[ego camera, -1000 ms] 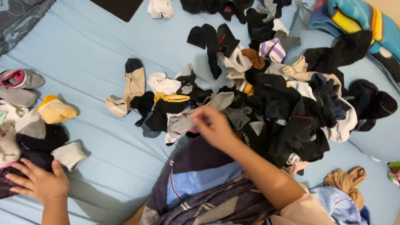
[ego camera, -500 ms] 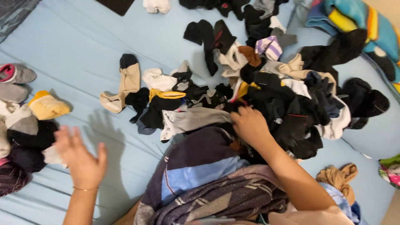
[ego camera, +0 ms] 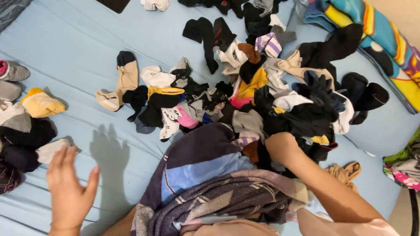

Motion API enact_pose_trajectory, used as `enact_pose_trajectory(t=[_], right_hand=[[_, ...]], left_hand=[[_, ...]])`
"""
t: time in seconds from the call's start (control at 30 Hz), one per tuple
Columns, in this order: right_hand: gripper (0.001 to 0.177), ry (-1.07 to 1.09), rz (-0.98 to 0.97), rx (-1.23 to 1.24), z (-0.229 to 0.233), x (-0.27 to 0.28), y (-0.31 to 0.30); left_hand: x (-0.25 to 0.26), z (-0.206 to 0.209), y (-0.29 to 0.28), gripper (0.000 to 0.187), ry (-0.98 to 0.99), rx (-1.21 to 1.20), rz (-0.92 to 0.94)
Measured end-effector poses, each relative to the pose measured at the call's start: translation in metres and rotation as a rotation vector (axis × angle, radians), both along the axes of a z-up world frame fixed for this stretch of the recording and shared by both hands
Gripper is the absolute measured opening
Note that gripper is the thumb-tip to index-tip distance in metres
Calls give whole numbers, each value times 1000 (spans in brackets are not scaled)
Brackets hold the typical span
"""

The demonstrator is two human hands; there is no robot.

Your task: The person sits on a bed and folds a large pile of socks one by one, placing each folded pair into a growing stack on the left side of the bed. The socks vary in color and pattern, and the person handles them by hand without tools.

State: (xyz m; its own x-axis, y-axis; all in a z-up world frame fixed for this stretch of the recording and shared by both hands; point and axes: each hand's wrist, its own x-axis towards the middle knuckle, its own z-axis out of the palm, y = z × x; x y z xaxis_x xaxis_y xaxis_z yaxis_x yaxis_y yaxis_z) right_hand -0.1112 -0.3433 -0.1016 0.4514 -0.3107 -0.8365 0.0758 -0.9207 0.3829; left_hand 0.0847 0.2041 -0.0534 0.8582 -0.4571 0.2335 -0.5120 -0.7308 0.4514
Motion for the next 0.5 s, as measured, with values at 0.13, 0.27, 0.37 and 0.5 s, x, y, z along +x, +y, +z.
enact_pose_trajectory(t=[0.13,0.27,0.37,0.5], right_hand=[[36,-189,-193,340,99,70,21],[20,-1047,59,609,25,120,-31],[33,-838,45,-27,-31,158,-72],[24,-1126,161,-58,-50,151,-85]], left_hand=[[-15,5,15,69,36,-51,77],[-24,9,3,63,25,-80,57],[-30,-1,-19,57,129,-170,57],[-15,-13,-87,48,123,-112,-82]])
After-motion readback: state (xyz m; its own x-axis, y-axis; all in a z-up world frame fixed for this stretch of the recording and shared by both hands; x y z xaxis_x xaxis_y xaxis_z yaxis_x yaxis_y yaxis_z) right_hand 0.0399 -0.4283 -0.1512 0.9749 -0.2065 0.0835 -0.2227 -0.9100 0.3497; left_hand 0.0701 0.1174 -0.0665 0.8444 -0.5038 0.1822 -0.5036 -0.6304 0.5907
